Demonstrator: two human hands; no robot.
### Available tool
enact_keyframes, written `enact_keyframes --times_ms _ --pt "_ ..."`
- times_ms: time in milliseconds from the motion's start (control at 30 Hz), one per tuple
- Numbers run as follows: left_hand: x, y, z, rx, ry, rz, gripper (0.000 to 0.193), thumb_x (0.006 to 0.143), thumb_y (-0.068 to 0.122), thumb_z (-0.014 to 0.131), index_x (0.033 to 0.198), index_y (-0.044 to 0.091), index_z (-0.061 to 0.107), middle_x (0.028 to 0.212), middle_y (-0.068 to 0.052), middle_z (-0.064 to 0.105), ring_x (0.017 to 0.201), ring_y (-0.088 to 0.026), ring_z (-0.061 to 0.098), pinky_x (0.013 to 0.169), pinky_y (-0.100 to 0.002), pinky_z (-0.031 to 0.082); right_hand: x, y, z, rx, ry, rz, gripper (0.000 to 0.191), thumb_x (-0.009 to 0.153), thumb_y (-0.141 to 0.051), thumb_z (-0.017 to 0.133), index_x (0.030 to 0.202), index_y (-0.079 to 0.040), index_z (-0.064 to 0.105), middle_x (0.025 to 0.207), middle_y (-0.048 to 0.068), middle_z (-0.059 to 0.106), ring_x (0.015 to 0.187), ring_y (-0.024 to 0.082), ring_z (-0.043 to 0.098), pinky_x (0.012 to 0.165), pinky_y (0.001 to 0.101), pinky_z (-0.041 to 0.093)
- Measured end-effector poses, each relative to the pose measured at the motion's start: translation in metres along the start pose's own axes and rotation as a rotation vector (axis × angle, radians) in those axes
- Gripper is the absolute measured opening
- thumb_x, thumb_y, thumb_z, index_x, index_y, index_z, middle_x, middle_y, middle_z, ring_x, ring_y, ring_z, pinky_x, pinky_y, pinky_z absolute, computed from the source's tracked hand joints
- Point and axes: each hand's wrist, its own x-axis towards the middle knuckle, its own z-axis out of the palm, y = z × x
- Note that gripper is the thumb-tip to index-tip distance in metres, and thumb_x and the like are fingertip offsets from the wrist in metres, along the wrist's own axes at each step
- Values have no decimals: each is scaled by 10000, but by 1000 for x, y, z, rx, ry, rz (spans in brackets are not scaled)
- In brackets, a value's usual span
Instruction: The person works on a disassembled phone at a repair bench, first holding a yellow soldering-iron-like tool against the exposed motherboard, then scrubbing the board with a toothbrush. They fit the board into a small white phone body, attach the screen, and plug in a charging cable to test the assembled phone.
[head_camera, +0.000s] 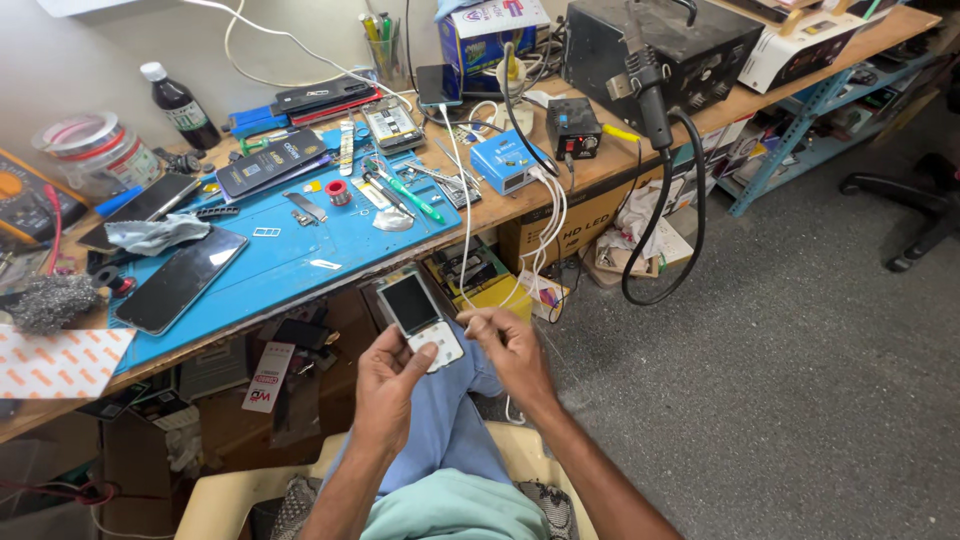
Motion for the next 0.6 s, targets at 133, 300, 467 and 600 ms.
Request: enact_keyframes --times_ms 133,300,467,600 --pt "9 -2 -1 233 -101 -3 300 892 20 731 1186 -25 697 1084 -93 710 984 -124 669 844 -293 552 -8 8 5 51 -101 44 297 1072 -290 624 965 -28 714 820 -39 570 761 41 493 665 240 418" --pt "62 24 -6 483 -467 75 408 938 148 717 1311 2 643 1135 -61 660 1079 -141 634 918 -304 541 -4 20 4 341 81 308 270 1001 -291 619 969 -42 720 759 -63 634 642 34 494 557 232 380" --pt "189 33 32 991 -176 539 402 949 313 714 1262 64 669 1171 -174 676 1088 -323 651 880 -398 547 0 22 -6 360 297 81 267 1077 -306 598 980 -65 657 758 -78 571 610 14 421 529 213 317" --pt "260 10 76 1363 -206 938 734 761 519 823 1346 139 596 1334 -314 555 1215 -454 529 998 -524 434 -4 20 -8 294 332 28 262 1070 -313 576 999 -76 663 787 -88 613 640 -2 443 559 198 323"
